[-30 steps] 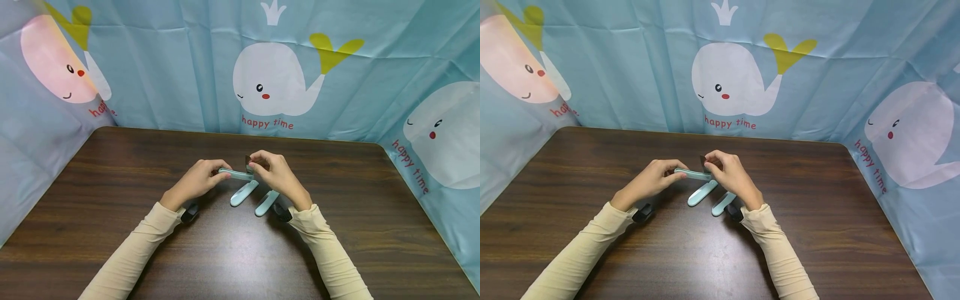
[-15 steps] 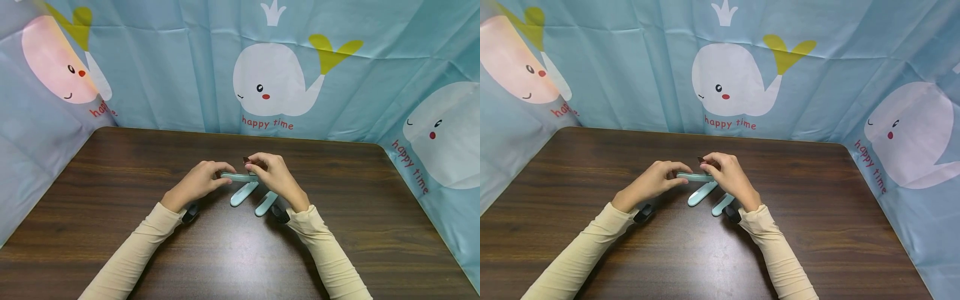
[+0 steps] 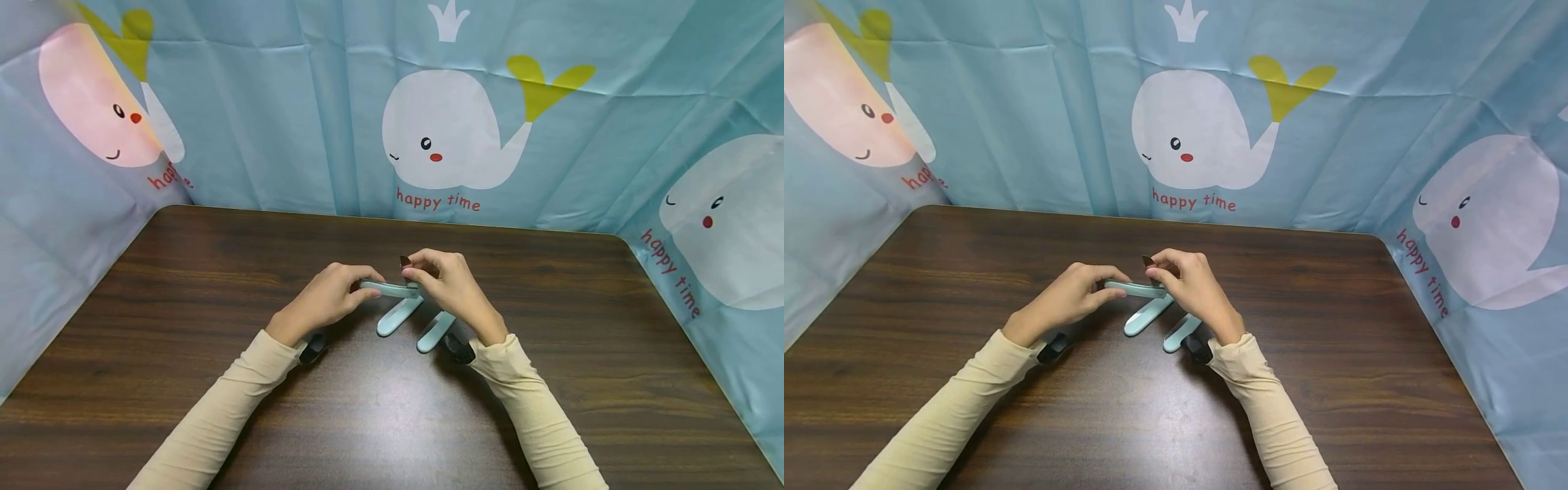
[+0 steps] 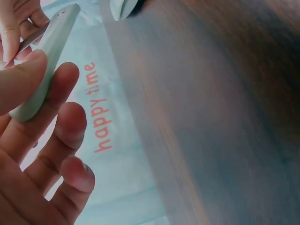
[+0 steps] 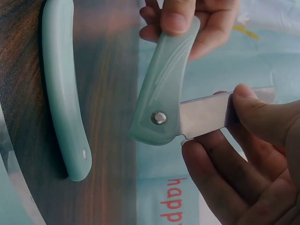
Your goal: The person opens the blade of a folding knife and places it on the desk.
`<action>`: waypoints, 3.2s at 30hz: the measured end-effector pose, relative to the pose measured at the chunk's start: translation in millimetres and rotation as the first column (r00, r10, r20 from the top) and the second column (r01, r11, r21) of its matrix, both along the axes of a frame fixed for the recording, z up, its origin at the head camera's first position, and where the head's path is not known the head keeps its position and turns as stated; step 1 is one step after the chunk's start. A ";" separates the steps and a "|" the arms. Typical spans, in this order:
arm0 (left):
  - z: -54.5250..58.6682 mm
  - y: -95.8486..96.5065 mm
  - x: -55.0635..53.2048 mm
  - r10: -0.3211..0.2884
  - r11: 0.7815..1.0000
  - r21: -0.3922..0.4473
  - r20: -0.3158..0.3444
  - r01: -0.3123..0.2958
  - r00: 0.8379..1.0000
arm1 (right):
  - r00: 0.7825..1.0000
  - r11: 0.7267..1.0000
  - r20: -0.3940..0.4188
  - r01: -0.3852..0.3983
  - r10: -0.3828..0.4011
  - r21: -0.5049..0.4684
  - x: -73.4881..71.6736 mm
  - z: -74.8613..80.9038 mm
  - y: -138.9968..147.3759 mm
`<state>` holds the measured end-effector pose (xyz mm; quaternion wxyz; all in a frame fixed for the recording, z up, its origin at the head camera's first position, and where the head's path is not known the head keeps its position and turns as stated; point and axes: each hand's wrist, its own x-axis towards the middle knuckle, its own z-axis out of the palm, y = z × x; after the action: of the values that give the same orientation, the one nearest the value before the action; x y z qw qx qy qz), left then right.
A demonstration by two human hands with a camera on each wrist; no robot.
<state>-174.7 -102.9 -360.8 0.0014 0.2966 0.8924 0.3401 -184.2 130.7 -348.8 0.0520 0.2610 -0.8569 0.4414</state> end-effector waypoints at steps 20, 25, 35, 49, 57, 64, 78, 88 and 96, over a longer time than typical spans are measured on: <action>3.2 -6.5 -0.3 0.080 0.979 0.185 0.022 -0.083 0.997 | 0.994 0.991 0.083 0.079 -0.070 -0.112 -9.1 2.6 18.2; 7.8 -10.5 -0.5 0.109 0.971 0.210 0.036 -0.114 0.993 | 0.992 0.987 0.109 0.085 -0.070 -0.136 -13.0 2.1 22.9; 10.8 -10.4 1.8 0.110 0.983 0.142 0.042 -0.115 0.993 | 0.982 0.992 0.186 0.062 -0.042 -0.107 -13.7 1.4 23.6; 7.2 -5.1 -0.5 0.080 0.997 0.013 0.049 -0.081 0.996 | 0.994 0.995 0.098 0.064 -0.056 -0.081 -8.2 4.0 17.9; 4.8 -2.4 -2.0 0.056 0.998 -0.007 0.056 -0.055 0.997 | 0.996 0.996 0.090 0.016 -0.007 -0.090 -5.1 5.7 15.2; 4.2 -2.9 -3.0 0.033 0.999 -0.044 0.096 -0.029 0.995 | 0.998 0.996 0.062 -0.008 0.014 -0.091 -3.7 7.8 14.3; 4.5 -3.0 -2.7 -0.003 0.999 -0.040 0.097 0.007 0.995 | 1.000 0.996 0.024 -0.013 0.015 -0.088 -3.5 7.5 14.4; 4.1 -3.2 -2.7 -0.001 0.998 0.062 0.047 -0.002 0.999 | 0.997 0.990 0.063 0.046 -0.038 -0.134 -8.0 7.3 18.0; 7.5 -5.9 -3.2 0.027 0.988 0.153 0.024 -0.030 0.999 | 0.995 0.970 0.103 0.038 -0.014 -0.240 -12.5 6.5 25.5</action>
<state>-177.9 -108.8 -353.3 -0.0165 0.2792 0.8677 0.4110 -196.7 156.3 -342.3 0.0460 0.2189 -0.8016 0.5544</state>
